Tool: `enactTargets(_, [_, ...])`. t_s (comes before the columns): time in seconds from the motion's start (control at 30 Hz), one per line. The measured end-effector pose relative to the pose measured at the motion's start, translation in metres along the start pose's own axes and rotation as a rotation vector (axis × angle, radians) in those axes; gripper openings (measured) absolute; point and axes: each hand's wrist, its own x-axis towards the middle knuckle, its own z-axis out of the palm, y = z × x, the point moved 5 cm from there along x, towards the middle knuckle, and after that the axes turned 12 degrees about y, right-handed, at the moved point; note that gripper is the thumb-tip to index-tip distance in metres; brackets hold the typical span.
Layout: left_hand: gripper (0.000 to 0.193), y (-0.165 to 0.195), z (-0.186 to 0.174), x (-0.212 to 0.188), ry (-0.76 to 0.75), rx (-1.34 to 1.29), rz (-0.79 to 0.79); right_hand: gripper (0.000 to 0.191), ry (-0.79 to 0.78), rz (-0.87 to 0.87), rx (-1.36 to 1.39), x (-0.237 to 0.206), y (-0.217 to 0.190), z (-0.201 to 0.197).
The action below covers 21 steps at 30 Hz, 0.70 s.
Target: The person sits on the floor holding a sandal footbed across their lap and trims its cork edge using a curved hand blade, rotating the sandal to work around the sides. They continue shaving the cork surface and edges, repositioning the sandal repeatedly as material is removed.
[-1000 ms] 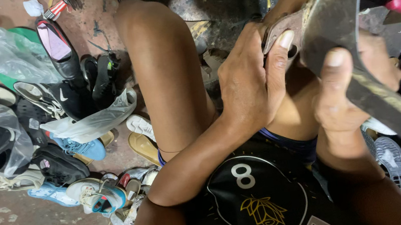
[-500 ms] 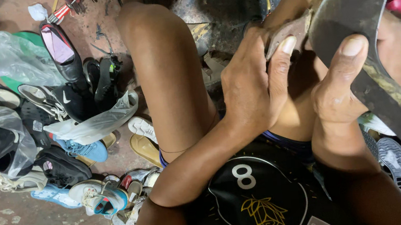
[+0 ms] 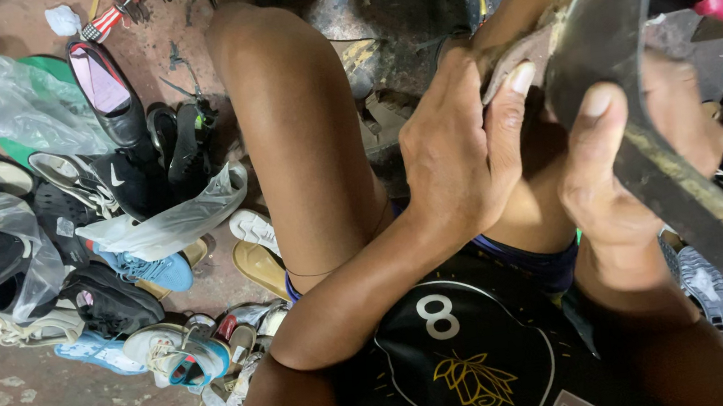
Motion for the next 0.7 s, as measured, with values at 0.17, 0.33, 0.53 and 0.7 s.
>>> enactTargets(0.17, [0.022,0.002,-0.007,0.003,0.012,-0.018,0.043,0.030,0.076,0.042,0.047,-0.029,0.018,-0.018])
enactTargets(0.33, [0.020,0.007,-0.018,0.012,0.046,-0.068,0.042,0.028,0.334,0.274,0.105,-0.062,0.081,-0.047])
enactTargets(0.53, [0.018,0.021,-0.024,0.016,0.025,-0.112,0.101,0.025,0.340,0.599,0.195,-0.092,0.160,-0.084])
enactTargets(0.7, [0.019,0.016,-0.014,0.020,0.003,-0.219,0.004,0.023,0.312,0.745,0.323,-0.090,0.185,-0.102])
